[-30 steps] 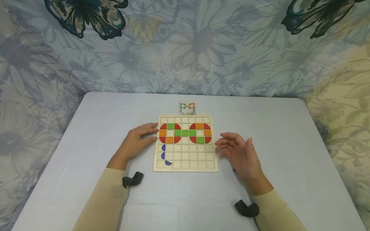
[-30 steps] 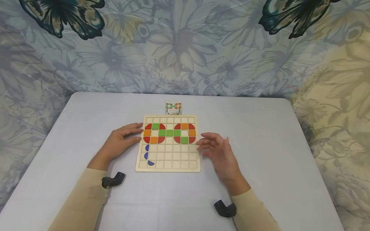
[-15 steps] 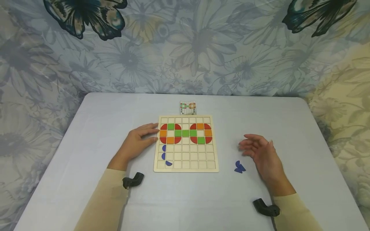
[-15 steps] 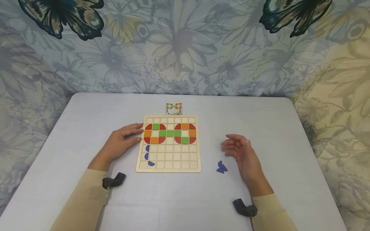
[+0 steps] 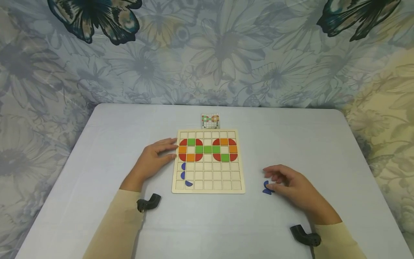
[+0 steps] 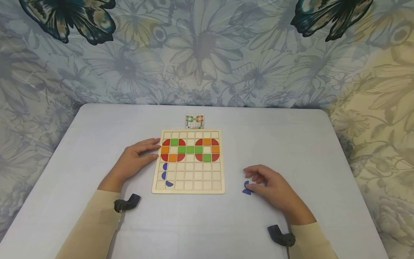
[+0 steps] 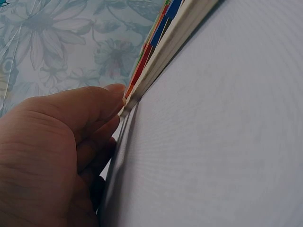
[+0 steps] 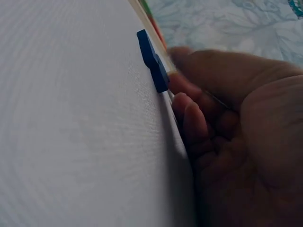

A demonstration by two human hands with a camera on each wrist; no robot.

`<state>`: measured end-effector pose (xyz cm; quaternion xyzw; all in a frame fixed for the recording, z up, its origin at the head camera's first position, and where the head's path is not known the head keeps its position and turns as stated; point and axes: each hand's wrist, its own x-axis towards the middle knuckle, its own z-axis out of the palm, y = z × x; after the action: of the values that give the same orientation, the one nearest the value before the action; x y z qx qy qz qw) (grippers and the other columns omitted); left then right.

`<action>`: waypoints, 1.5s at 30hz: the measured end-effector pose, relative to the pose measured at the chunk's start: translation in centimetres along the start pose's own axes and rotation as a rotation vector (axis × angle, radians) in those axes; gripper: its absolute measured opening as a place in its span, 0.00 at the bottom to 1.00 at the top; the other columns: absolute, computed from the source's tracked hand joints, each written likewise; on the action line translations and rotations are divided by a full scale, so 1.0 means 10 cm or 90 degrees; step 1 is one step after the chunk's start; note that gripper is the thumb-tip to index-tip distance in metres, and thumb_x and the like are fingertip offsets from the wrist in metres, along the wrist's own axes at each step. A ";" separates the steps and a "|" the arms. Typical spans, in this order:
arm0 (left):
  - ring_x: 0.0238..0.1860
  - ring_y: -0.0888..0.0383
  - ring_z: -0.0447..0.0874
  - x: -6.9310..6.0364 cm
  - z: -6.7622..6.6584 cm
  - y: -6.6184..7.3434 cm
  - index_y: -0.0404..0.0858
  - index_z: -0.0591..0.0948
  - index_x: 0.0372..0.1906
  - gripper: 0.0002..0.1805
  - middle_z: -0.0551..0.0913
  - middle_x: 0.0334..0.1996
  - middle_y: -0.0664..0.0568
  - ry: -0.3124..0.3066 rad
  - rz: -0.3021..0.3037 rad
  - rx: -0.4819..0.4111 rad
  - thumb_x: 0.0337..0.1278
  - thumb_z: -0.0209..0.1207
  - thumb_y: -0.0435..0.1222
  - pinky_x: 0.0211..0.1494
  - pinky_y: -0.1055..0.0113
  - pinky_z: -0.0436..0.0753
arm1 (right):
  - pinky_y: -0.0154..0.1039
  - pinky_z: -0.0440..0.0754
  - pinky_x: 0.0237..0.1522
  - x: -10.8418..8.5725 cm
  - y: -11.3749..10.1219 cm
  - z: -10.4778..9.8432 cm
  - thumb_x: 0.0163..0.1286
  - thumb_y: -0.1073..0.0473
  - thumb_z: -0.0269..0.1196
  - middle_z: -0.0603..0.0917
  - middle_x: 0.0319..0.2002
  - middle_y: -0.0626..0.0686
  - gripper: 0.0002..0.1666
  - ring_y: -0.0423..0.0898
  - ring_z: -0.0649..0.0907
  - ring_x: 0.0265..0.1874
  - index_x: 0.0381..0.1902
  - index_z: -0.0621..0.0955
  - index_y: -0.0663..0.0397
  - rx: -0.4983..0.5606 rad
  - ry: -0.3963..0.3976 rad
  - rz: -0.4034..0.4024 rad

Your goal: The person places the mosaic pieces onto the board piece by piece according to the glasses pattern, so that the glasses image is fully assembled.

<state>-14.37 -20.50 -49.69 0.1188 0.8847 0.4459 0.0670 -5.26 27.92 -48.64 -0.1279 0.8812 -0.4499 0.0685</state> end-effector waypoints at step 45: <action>0.80 0.58 0.65 0.00 0.01 -0.01 0.45 0.89 0.66 0.21 0.76 0.75 0.65 0.002 -0.007 -0.002 0.71 0.73 0.39 0.82 0.47 0.63 | 0.33 0.75 0.33 -0.01 -0.03 -0.04 0.68 0.68 0.77 0.79 0.35 0.42 0.11 0.41 0.76 0.34 0.40 0.87 0.49 -0.184 0.098 0.004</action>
<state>-14.37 -20.50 -49.85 0.1134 0.8848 0.4468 0.0683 -5.26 28.11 -48.14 -0.0987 0.9398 -0.3268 -0.0167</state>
